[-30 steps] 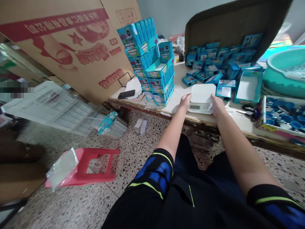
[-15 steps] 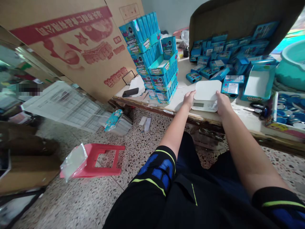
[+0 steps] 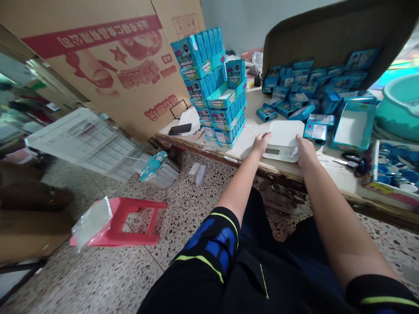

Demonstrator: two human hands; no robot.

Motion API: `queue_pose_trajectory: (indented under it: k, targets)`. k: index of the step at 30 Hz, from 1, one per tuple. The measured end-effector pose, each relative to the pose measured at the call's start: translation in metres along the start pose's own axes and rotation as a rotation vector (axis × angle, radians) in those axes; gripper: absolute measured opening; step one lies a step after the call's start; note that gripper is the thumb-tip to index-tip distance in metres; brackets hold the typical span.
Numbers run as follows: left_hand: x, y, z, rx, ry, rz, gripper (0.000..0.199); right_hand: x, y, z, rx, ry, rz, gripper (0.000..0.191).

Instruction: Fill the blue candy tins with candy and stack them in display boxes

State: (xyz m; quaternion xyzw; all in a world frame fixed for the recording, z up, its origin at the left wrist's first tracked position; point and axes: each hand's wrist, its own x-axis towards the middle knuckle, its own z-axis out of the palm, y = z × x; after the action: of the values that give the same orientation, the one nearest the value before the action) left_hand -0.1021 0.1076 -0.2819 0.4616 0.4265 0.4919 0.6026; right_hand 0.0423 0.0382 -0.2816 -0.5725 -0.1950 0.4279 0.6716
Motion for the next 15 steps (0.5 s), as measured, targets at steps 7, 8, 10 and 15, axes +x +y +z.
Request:
queue_pose_trajectory:
  k: [7,8,10,15]
  targets:
    - [-0.0005,-0.0001,-0.0008,0.091,0.001,0.011,0.017,0.001,0.0018,-0.0008,-0.004,-0.005,0.006,0.017]
    - [-0.0011,0.0005,-0.0011,0.106,-0.003,0.011,0.018,0.0016,0.0024,-0.0014,-0.007,-0.007,0.01,0.017]
    - [-0.0024,0.002,-0.0019,0.134,-0.009,0.009,0.019,0.0033,0.0038,-0.0027,-0.015,-0.009,0.014,0.019]
    - [-0.0047,0.0057,-0.0033,0.184,-0.01,0.017,0.018,0.0076,0.0066,-0.0036,-0.027,-0.009,0.013,0.021]
